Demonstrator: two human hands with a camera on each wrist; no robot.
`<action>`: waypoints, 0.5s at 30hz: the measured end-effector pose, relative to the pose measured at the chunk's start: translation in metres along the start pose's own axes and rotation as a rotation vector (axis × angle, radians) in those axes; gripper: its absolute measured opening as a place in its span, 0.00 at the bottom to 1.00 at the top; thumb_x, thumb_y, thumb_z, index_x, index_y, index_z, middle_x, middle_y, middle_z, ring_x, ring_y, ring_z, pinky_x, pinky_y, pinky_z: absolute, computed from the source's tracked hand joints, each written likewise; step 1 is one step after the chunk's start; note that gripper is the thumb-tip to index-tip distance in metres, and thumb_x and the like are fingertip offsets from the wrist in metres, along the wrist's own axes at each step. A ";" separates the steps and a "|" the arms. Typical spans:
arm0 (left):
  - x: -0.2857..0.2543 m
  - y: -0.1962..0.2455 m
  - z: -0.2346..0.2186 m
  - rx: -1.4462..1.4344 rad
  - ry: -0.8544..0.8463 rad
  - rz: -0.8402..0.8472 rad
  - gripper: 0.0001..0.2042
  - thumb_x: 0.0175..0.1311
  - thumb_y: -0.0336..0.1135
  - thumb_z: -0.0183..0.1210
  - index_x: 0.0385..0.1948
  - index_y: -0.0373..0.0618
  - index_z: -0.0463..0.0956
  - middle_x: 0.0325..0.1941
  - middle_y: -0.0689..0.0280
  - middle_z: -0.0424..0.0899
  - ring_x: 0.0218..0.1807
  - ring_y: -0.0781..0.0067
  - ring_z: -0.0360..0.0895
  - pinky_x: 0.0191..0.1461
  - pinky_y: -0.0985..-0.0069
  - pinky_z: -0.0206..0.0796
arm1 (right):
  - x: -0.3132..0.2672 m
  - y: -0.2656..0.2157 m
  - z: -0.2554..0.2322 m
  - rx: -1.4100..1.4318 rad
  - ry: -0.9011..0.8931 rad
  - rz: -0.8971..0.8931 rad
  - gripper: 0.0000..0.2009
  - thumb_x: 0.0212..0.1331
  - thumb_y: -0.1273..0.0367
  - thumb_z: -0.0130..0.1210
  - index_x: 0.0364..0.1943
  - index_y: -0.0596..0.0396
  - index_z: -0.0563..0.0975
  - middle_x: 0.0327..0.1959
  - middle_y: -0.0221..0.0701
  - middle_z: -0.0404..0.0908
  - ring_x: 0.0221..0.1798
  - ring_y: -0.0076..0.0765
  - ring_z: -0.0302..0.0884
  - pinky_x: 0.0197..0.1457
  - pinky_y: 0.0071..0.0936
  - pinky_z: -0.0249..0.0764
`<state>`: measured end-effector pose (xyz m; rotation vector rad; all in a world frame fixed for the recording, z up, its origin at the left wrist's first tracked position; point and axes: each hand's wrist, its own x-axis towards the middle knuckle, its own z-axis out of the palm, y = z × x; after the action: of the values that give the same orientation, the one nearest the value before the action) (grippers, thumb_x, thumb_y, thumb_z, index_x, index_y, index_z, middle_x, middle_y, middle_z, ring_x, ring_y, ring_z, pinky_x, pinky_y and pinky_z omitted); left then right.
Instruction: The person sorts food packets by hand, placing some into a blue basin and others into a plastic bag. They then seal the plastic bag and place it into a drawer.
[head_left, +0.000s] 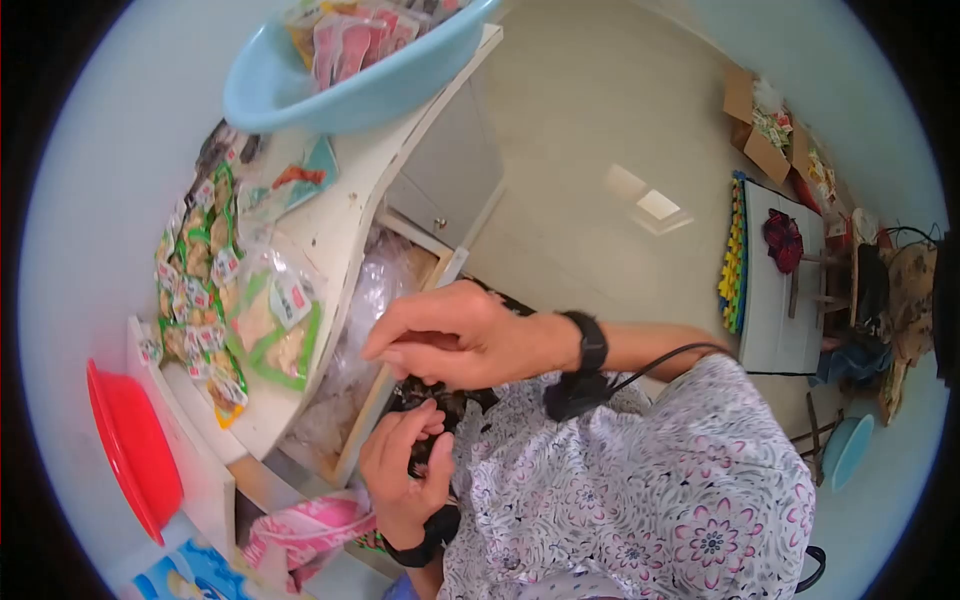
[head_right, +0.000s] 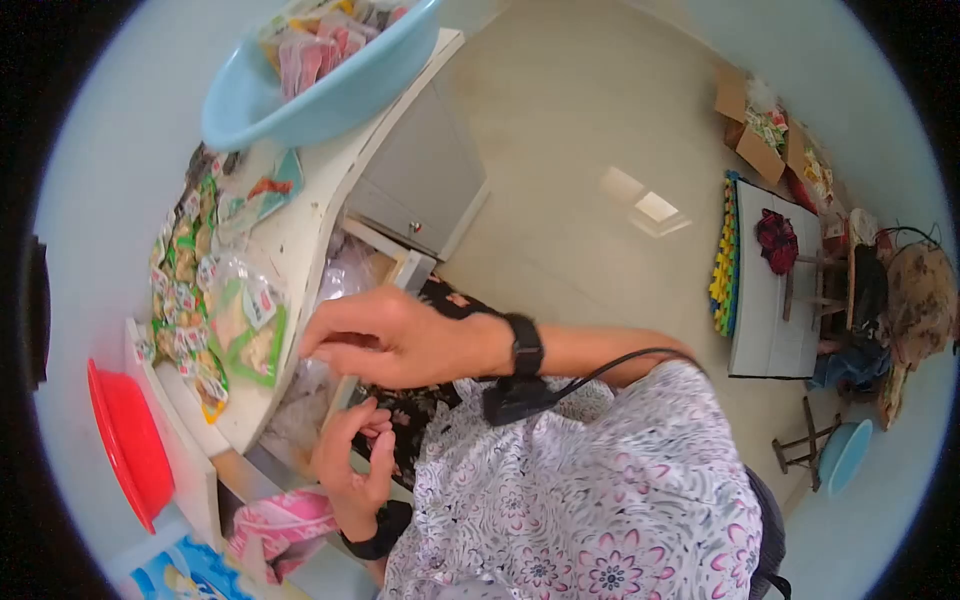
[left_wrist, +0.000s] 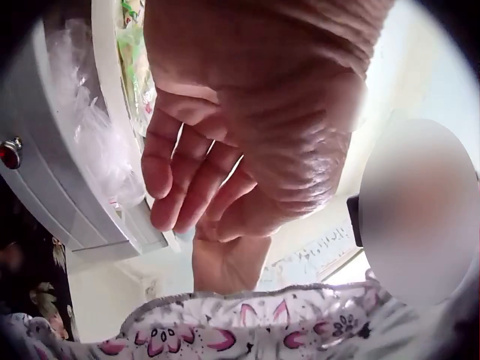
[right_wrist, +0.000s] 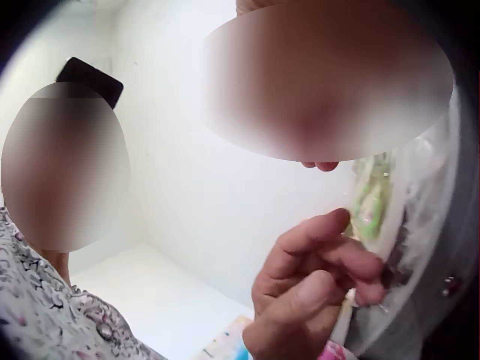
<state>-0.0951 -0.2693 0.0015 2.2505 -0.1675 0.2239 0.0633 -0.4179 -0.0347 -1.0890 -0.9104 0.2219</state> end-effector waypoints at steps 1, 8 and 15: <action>-0.002 0.000 0.002 -0.023 -0.003 -0.036 0.19 0.55 0.21 0.65 0.51 0.34 0.81 0.37 0.56 0.87 0.33 0.62 0.83 0.39 0.70 0.75 | -0.009 0.004 -0.007 0.002 -0.037 0.027 0.08 0.65 0.75 0.59 0.46 0.58 0.82 0.31 0.31 0.84 0.28 0.20 0.78 0.32 0.25 0.72; 0.002 -0.001 0.007 -0.097 -0.276 -0.157 0.23 0.54 0.22 0.66 0.56 0.35 0.80 0.42 0.55 0.87 0.41 0.58 0.82 0.46 0.67 0.75 | -0.026 0.005 -0.122 0.071 -0.444 0.745 0.09 0.72 0.66 0.59 0.47 0.56 0.83 0.41 0.29 0.87 0.38 0.21 0.84 0.43 0.25 0.77; 0.051 0.002 0.018 -0.112 -0.527 -0.137 0.25 0.54 0.23 0.65 0.58 0.34 0.79 0.45 0.53 0.87 0.44 0.61 0.83 0.51 0.69 0.74 | -0.131 0.037 -0.215 -0.299 -0.225 1.184 0.12 0.72 0.64 0.52 0.44 0.56 0.83 0.37 0.31 0.87 0.38 0.28 0.86 0.42 0.26 0.77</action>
<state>-0.0443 -0.2864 0.0026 2.1530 -0.2936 -0.4471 0.1472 -0.6177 -0.1681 -1.8162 -0.3870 1.2271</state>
